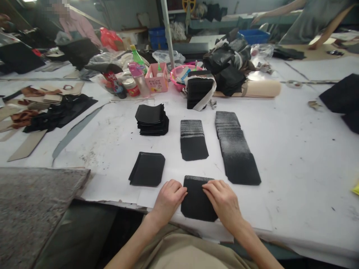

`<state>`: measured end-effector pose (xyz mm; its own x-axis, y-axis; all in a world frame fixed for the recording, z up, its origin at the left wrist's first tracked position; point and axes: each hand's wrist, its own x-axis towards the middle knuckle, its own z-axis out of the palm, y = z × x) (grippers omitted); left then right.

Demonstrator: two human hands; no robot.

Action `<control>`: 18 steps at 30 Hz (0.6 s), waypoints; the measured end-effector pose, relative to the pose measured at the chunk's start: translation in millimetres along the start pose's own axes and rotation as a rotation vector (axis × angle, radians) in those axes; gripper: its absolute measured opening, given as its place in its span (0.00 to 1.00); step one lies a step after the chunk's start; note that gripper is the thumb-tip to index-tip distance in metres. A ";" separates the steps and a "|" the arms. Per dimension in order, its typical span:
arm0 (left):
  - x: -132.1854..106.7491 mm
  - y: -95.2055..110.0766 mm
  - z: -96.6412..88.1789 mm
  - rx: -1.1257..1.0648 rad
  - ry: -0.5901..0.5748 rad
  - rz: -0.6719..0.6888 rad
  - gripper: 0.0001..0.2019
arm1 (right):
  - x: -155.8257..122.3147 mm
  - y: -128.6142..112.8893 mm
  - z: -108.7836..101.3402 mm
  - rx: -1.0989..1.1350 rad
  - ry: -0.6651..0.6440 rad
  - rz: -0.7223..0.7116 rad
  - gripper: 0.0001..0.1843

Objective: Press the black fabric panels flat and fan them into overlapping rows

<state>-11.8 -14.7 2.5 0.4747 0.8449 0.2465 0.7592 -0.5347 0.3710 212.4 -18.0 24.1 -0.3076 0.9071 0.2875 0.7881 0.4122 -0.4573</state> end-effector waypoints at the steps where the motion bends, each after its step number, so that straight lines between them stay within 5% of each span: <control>1: 0.7 0.0 -1.6 -0.003 -0.009 0.000 0.05 | 7.3 4.2 0.9 -0.050 0.012 0.014 0.06; 9: 21.6 -1.7 -13.5 -0.092 -0.069 -0.064 0.05 | 30.3 13.7 11.4 -0.219 -0.082 0.045 0.03; 18: 53.7 -4.9 0.2 -0.008 -0.080 0.048 0.06 | 33.8 18.0 8.8 -0.116 -0.102 0.036 0.05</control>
<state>10.1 33.4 13.7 0.5445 0.8165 0.1922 0.7315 -0.5743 0.3675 211.5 20.8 18.2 -0.3260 0.9276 0.1825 0.8539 0.3718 -0.3641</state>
